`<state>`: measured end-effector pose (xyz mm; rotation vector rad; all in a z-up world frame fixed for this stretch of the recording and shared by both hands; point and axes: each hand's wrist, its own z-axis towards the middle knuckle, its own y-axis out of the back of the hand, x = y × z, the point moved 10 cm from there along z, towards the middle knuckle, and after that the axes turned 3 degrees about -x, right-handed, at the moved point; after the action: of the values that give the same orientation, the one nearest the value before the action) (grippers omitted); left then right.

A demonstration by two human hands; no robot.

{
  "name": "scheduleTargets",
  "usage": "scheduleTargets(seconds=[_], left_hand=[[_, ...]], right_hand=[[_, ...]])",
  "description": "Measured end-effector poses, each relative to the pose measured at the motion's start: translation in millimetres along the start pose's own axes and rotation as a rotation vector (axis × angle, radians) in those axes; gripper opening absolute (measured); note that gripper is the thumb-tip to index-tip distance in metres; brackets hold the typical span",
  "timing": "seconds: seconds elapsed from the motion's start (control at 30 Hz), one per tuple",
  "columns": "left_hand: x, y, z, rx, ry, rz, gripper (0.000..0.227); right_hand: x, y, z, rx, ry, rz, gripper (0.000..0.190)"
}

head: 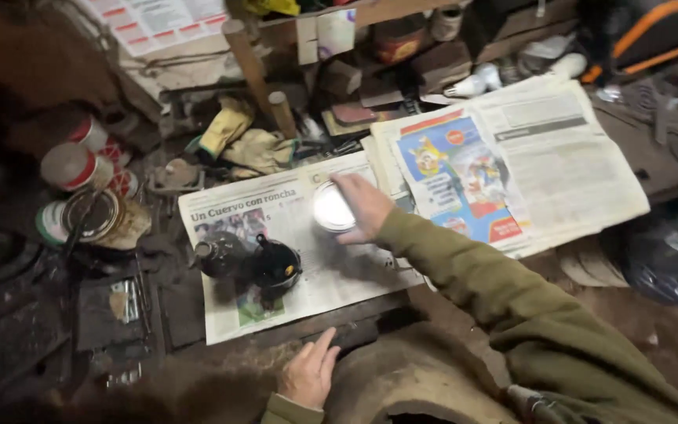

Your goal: Stirring a can of black paint and cleaning a small metal part with a paintbrush in a workshop.

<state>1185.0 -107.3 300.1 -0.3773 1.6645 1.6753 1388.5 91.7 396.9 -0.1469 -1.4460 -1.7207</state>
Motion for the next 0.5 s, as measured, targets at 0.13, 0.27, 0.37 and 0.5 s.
scheduleTargets(seconds=[0.13,0.27,0.37,0.5], left_hand=[[-27.5,8.7,24.0,-0.013,0.131,0.065,0.041],[-75.6,14.4,55.2,-0.205,0.092,0.172,0.039],[-109.4,17.2,87.6,-0.243,0.175,0.304,0.036],[-113.7,-3.5,122.0,-0.152,0.368,0.550,0.029]], right_hand=[[1.2,43.1,-4.3,0.031,0.073,0.009,0.120],[-17.9,53.5,-8.9,0.107,0.182,0.090,0.120],[-41.9,36.0,-5.6,0.201,0.246,0.074,0.117],[-51.0,20.4,-7.8,0.309,0.420,0.151,0.117]])
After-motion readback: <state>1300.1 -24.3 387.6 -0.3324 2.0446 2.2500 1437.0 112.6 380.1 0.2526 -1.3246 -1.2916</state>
